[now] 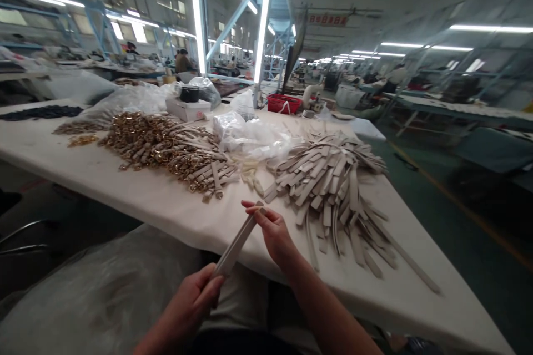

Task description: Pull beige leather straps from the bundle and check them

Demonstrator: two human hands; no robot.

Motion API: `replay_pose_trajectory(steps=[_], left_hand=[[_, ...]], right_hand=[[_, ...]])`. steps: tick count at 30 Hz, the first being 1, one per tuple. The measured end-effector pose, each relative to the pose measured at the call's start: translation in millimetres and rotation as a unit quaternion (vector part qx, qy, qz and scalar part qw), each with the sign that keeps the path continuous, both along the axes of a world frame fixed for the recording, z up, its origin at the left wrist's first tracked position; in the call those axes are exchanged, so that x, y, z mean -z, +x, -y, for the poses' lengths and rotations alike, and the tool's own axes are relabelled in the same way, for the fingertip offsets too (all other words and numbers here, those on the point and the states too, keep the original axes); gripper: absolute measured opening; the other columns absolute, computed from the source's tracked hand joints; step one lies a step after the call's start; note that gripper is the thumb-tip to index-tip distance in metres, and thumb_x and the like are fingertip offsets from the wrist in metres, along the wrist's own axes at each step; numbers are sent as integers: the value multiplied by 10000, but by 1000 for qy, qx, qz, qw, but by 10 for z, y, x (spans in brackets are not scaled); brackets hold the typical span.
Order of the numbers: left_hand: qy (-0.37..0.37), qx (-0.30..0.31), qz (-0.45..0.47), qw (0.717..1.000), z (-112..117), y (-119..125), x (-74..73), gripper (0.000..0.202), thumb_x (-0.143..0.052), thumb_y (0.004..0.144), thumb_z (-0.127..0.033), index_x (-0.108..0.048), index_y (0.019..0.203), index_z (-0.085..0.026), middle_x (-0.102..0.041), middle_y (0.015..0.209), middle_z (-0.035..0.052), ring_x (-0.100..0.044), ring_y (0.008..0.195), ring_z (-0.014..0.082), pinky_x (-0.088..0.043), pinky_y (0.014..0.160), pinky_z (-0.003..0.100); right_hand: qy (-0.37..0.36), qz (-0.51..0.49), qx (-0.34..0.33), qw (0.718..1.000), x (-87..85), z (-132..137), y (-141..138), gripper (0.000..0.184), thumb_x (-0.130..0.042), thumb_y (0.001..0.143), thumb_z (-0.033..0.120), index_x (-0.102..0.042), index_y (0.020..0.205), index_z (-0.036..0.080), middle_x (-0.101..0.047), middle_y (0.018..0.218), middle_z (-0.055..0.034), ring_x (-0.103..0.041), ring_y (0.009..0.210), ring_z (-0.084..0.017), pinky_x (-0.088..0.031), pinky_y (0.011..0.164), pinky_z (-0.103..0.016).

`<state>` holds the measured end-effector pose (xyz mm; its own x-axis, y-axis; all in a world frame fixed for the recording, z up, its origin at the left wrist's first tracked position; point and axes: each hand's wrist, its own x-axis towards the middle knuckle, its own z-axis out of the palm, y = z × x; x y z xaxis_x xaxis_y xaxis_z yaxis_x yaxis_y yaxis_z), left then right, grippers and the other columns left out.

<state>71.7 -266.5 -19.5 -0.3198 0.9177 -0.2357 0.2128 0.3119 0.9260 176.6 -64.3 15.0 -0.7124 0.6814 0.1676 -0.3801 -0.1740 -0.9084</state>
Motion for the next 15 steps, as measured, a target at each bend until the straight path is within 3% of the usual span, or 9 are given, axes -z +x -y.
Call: replay_pose_trajectory(steps=[4,9,12,15], left_hand=[[-11,19,20,1000,13,25,-33,441,-394,926,-609,-457,738,-216,-439,654,-36,-434,610,148,-381,587,257],[-14,44,-49,998,37,-53,-80,445,-400,918,-590,-492,709,-208,-480,697,-15,-474,678,164,-404,661,262],[-32,23,-59,997,98,-171,23,428,-507,860,-595,-536,693,-202,-514,676,-15,-488,665,163,-411,642,259],[-59,-4,81,995,256,-315,215,432,-712,698,-607,-603,689,-189,-545,591,-20,-499,575,153,-430,565,257]], right_hand=[[-32,-41,34,998,-5,25,7,199,-751,820,441,-810,888,263,-773,1078,-42,-608,1198,-273,-296,1159,-463],[-36,-52,79,995,-17,-63,6,242,-775,780,482,-814,860,257,-790,984,-43,-638,1158,-285,-334,1147,-475],[-33,-58,113,991,-34,-220,19,249,-789,747,506,-810,833,274,-791,968,-28,-656,1112,-270,-351,1138,-463],[-34,-53,140,988,-20,-396,63,263,-804,711,532,-801,818,292,-787,989,-13,-646,1121,-256,-343,1144,-448]])
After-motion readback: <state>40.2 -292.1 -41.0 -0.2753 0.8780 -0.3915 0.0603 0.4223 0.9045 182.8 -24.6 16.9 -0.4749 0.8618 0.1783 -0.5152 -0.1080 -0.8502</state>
